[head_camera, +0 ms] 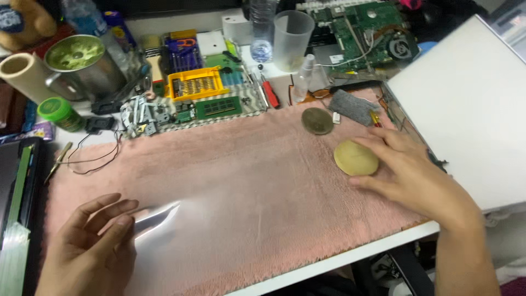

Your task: The person cleans a transparent screen protector laid on a pink towel using a brush, a round sponge, and a cloth. The person first brushes the surface, then wipes it with the sponge, and finally uses the cloth to finish the cleaning.

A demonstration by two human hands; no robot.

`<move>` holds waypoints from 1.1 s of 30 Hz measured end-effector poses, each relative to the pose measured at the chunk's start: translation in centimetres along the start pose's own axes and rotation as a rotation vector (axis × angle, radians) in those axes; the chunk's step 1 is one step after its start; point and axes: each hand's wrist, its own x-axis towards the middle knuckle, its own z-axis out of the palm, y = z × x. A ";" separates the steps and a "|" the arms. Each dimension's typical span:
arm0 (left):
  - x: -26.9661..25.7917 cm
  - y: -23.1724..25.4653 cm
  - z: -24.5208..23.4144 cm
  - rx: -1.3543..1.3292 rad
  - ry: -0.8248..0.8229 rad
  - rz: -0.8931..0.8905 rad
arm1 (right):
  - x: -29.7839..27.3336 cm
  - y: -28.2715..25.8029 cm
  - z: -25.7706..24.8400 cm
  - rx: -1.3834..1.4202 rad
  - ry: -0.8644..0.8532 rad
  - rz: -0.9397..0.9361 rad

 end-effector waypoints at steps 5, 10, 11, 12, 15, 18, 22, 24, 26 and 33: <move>-0.3 -0.7 1.9 0.057 0.030 -0.036 | 1.7 0.5 1.4 -0.066 0.000 -0.099; -1.9 0.2 4.3 0.071 0.067 0.025 | 2.3 0.4 1.2 0.006 -0.022 -0.022; -2.3 1.0 4.8 0.069 0.064 0.021 | 2.3 0.7 1.2 0.002 -0.024 -0.019; -2.7 1.7 5.4 0.117 0.087 -0.021 | 2.3 1.1 1.1 0.021 0.009 -0.043; -1.5 0.1 3.9 0.196 0.078 -0.020 | 2.8 1.6 0.9 0.048 0.095 -0.105; -2.6 1.9 5.2 0.170 0.076 -0.041 | 4.8 -0.2 0.5 0.076 0.119 -0.168; -2.8 2.4 5.1 0.115 0.072 0.030 | 9.9 -1.2 1.5 0.002 -0.011 -0.283; -2.9 2.9 5.1 0.088 0.103 0.038 | 11.8 -1.0 1.6 -0.043 -0.067 -0.368; -2.3 1.9 4.3 0.061 0.143 0.046 | 13.5 -0.6 2.1 -0.088 -0.128 -0.462; -0.7 0.1 1.8 0.066 0.108 0.225 | 12.1 -5.9 -0.2 -0.089 -0.040 -0.361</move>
